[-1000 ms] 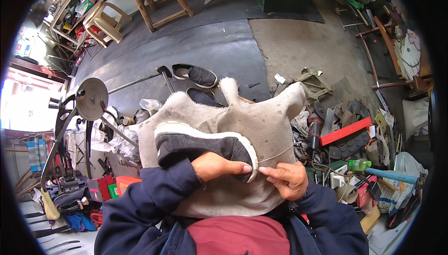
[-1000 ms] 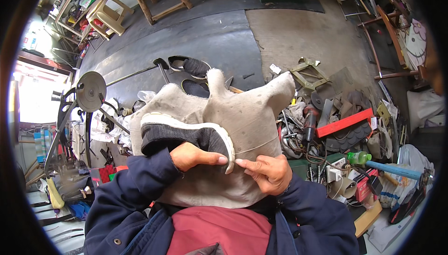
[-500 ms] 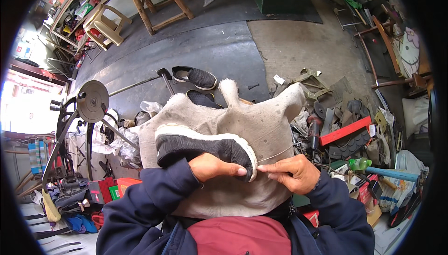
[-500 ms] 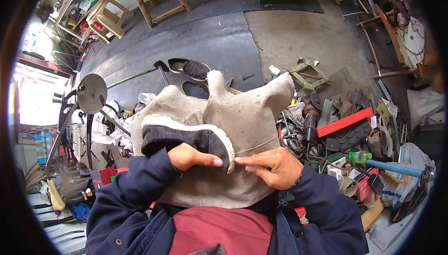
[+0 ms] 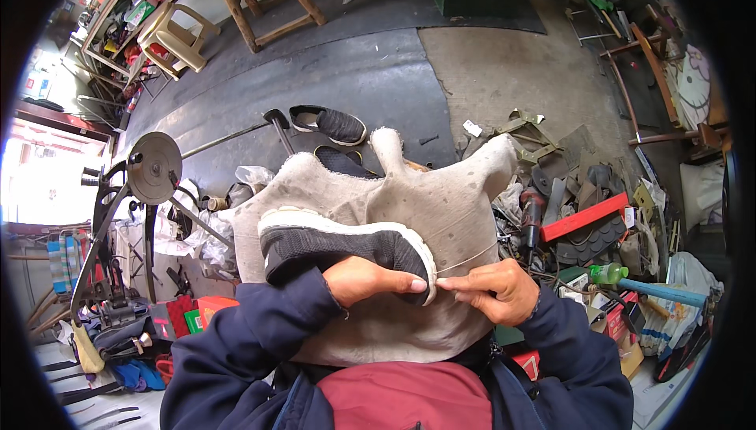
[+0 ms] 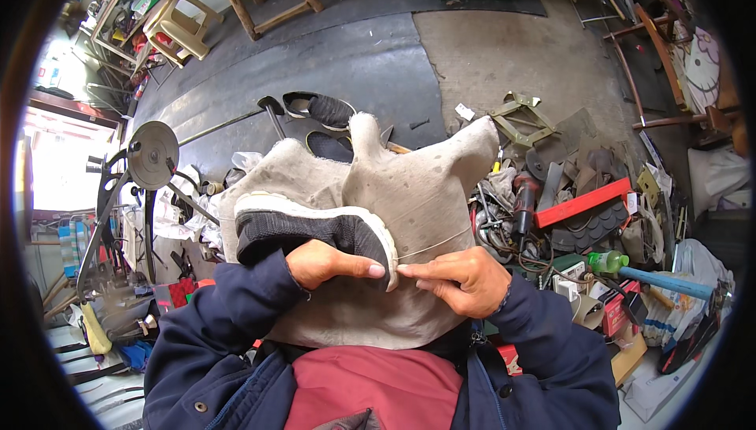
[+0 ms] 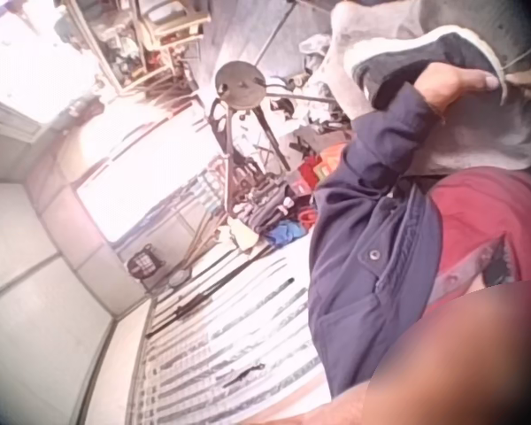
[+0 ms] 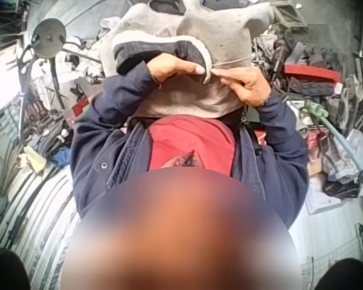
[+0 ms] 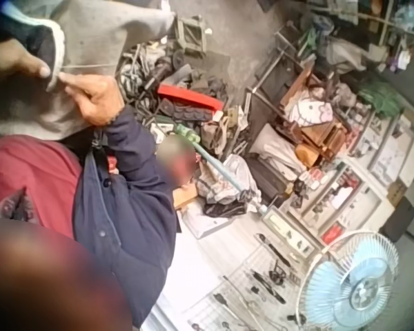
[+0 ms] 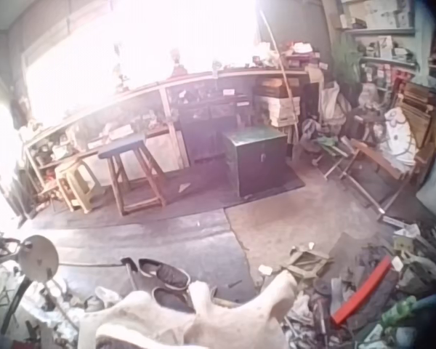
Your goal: The person sews a black slip-on shoe using a curved awl and white thread, repeatedly piercing the sole-to-upper seam and pulling the thread through. The shoe is held on a padded lap rest while the hands rotate it to access different sections of the seam.
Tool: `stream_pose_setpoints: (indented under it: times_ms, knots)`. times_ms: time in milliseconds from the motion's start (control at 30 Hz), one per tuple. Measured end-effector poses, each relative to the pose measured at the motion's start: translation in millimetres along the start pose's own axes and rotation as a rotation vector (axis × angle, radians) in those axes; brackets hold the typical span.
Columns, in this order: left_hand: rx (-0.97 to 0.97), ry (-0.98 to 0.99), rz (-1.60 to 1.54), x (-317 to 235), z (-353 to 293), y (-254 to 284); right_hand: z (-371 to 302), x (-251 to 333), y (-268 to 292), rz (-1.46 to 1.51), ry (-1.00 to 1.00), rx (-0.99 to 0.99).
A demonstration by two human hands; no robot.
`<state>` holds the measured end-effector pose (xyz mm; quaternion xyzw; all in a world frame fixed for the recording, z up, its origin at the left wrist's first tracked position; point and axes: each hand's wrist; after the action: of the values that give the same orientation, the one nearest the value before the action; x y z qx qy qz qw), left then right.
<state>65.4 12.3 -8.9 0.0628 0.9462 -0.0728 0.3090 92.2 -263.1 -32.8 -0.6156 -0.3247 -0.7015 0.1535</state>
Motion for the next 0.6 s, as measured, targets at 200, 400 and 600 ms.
stream_pose_setpoints:
  times_ms: [200, 400, 600]
  knots:
    - [0.029, -0.006, -0.045, 0, 2, 3, -7, -6, -6, -0.032, 0.043, -0.059]
    - [0.037, -0.034, -0.071, 11, 11, 3, -6, -7, -7, -0.028, 0.061, -0.081]
    - [0.013, -0.001, -0.063, 9, 8, -2, 0, -1, 2, 0.019, -0.027, -0.015]
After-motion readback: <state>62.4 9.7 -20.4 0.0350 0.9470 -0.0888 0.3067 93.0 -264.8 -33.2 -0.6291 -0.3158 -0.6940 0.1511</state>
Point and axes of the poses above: each hand's wrist, its own z-axis towards the middle knuckle, its own y-axis out of the back of the hand, x = y × z, and after that the axes turned 13 degrees about -x, right-handed
